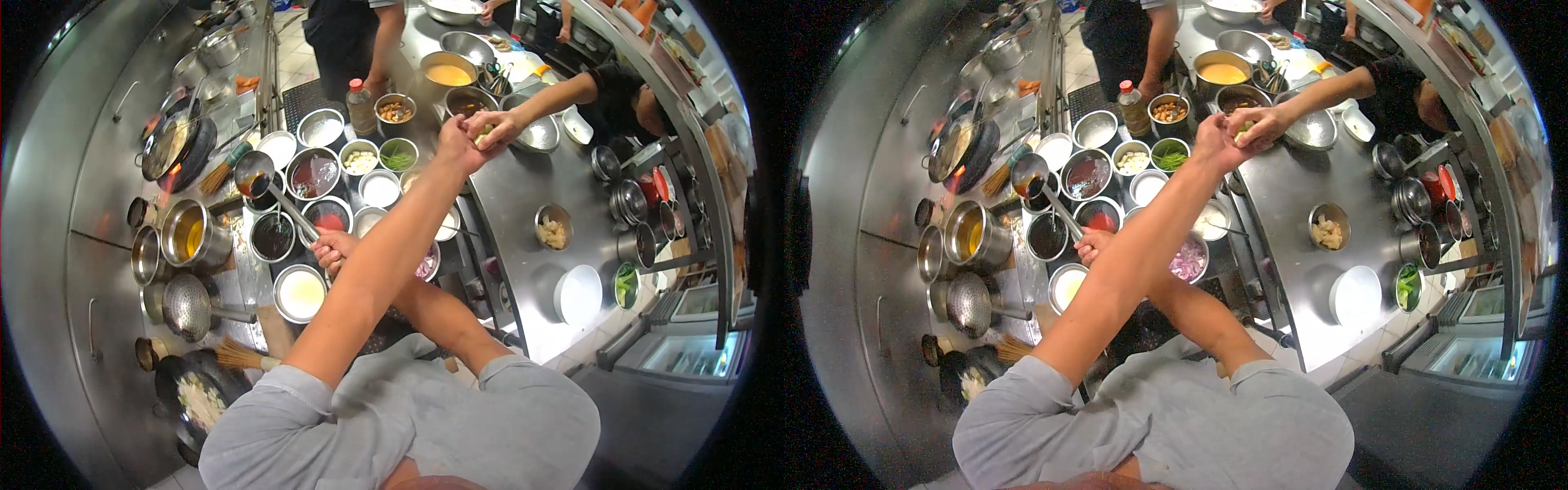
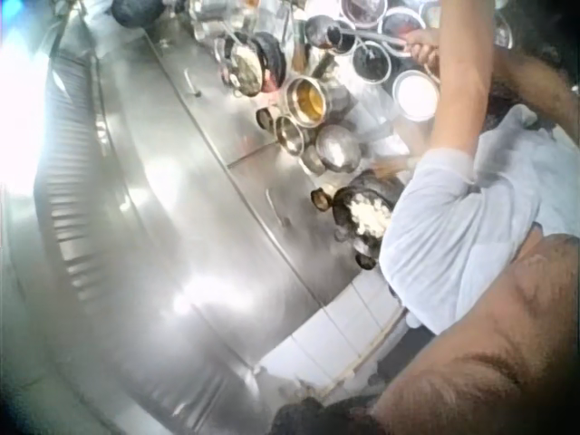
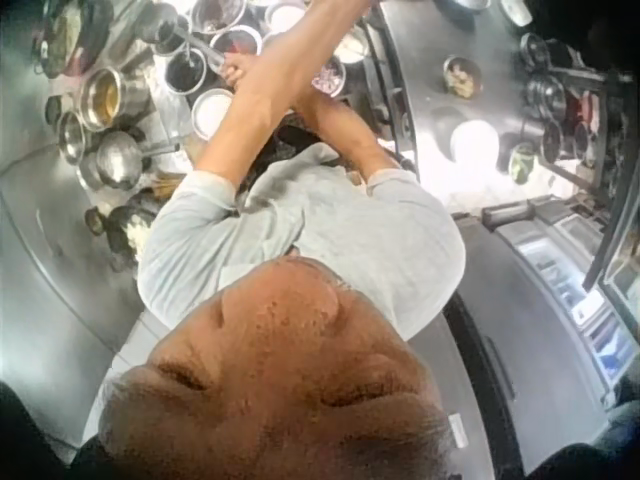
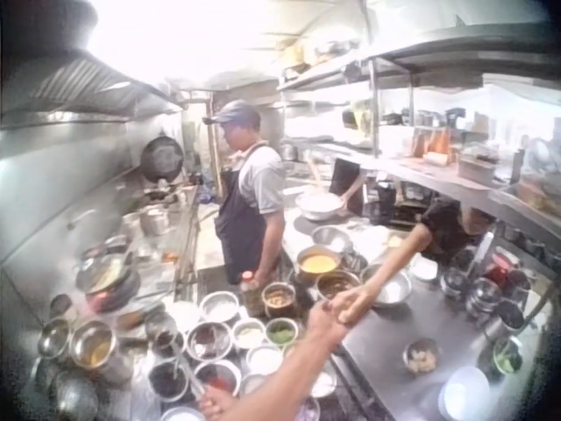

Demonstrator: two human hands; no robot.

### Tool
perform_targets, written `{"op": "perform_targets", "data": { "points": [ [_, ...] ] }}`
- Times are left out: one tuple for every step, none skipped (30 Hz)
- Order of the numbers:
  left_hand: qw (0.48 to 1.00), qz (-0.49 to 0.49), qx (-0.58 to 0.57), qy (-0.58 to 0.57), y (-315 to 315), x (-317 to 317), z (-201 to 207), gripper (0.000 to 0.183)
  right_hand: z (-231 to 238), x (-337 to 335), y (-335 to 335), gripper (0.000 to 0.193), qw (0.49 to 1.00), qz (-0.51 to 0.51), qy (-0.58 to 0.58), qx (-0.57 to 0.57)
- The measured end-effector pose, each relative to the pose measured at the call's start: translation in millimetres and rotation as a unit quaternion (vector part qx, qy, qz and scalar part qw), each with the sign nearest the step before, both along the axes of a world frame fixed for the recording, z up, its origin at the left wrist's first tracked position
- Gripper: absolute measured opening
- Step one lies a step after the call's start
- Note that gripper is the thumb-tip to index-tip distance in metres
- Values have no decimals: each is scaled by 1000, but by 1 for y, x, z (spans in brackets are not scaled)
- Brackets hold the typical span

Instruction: Cook noodles and vegetables in a wok at a restaurant kitchen station.

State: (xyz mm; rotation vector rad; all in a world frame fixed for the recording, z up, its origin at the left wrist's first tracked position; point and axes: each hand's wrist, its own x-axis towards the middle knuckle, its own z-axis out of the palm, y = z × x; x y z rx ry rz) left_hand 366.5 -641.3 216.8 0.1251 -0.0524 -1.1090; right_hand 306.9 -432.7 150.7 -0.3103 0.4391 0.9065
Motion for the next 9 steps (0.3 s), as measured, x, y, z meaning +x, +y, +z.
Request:
{"op": "perform_targets", "data": {
  "points": [
    [997, -25, 64, 30, -5, -7, 1, 47, -1, -1, -4, 19, 1000, 3, 4, 2],
    [990, -40, 125, 60, -7, -8, 3, 43, -2, 1, -7, 16, 1000, -5, -7, 2],
    [992, -41, 91, 81, -8, -16, 3, 40, -3, 0, -9, 14, 1000, -12, -18, 3],
    [992, 2, 113, 61, -6, -16, -3, 37, 2, -1, -5, 10, 999, -23, -45, -2],
    [997, 2, 29, 67, -8, -23, -3, 34, 1, -1, -6, 11, 999, -20, -49, 3],
    [988, -19, 60, 138, -10, -42, 8, 29, -5, -1, -16, 13, 998, -32, -49, 10],
    [987, 2, 75, 142, -4, -31, -1, 27, -5, 4, -6, 17, 999, -11, -35, 18],
    [989, 31, 63, 131, 0, -27, -3, 23, -9, 8, 1, 20, 999, 5, -17, 27],
    [988, 47, 59, 135, 12, -19, -3, 23, -14, 10, -2, 27, 999, 8, -41, 24]
  ]
}}
